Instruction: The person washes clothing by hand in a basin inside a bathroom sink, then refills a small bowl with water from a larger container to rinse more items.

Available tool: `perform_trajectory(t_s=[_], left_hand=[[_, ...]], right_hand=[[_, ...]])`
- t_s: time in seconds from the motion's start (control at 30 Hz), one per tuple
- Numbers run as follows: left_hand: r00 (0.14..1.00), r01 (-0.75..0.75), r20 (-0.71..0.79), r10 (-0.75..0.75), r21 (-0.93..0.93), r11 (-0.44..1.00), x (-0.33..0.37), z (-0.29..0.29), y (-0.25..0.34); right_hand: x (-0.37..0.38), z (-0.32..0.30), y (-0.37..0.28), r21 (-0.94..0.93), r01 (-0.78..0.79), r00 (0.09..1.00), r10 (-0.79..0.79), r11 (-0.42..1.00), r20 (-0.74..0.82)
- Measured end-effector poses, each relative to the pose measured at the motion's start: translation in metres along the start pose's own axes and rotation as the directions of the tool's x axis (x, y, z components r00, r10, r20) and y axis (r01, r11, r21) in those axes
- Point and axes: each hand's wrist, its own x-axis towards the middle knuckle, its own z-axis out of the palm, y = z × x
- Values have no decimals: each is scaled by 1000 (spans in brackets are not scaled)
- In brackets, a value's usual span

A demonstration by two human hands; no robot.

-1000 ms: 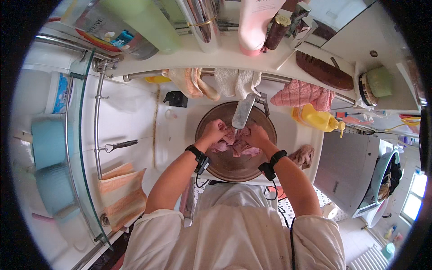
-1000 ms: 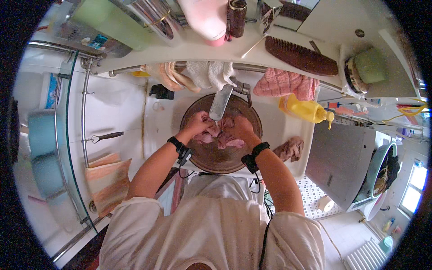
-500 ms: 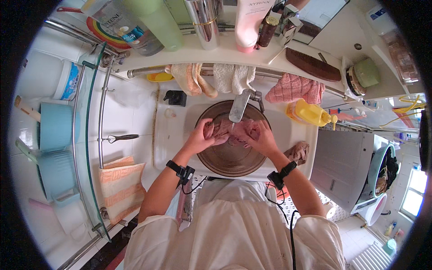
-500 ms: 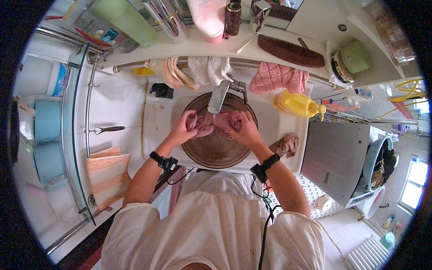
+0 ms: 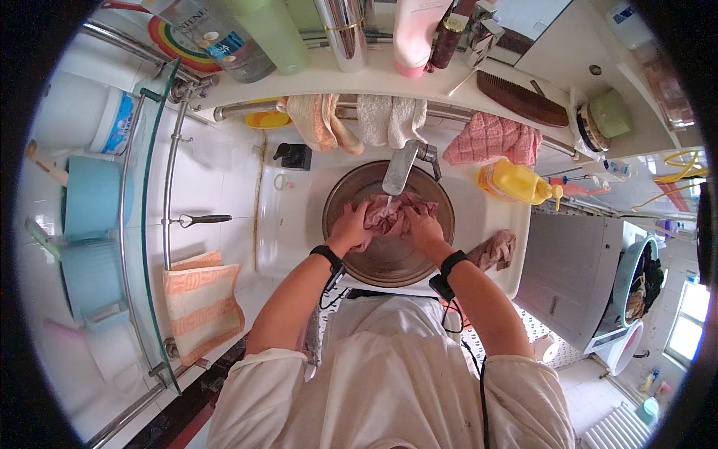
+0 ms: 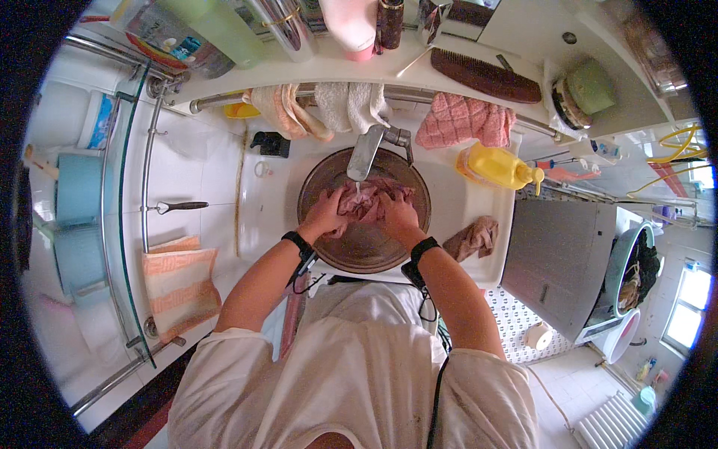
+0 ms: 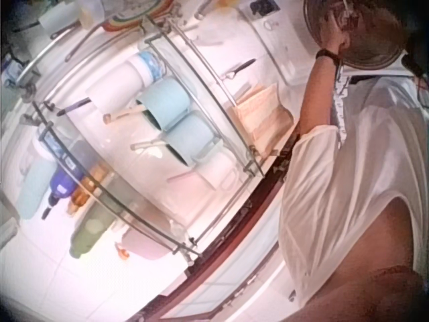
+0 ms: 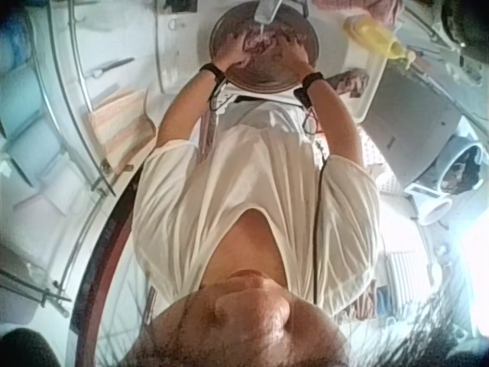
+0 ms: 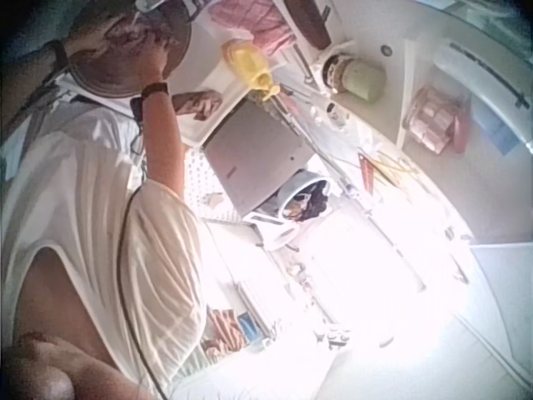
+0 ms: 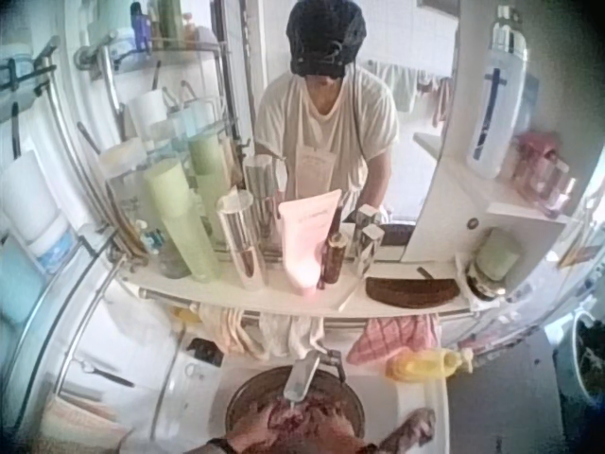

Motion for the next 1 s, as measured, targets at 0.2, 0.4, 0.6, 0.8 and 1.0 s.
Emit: perform_trajectory(t_s=[0.2,0.4,0.6,0.8,1.0], left_hand=[[999,29,22,-28,-53,998,10,-13,10],[996,-81,-45,75,-134,988,1,-36,-3],[993,-94,-103,62,-337,937,-13,-41,-5],[968,-225,-228,102,-622,750,-9,-47,-3],[966,-254,-144,213,-398,881,-9,-39,23]], right_hand=[[8,-25,4,183,-42,995,24,982,95],[-2,-46,14,350,43,999,-49,936,8],[-24,-67,11,456,99,966,24,885,-256],[-29,-84,3,553,158,956,13,818,-293],[-19,-65,-1,594,38,998,-3,804,-59]])
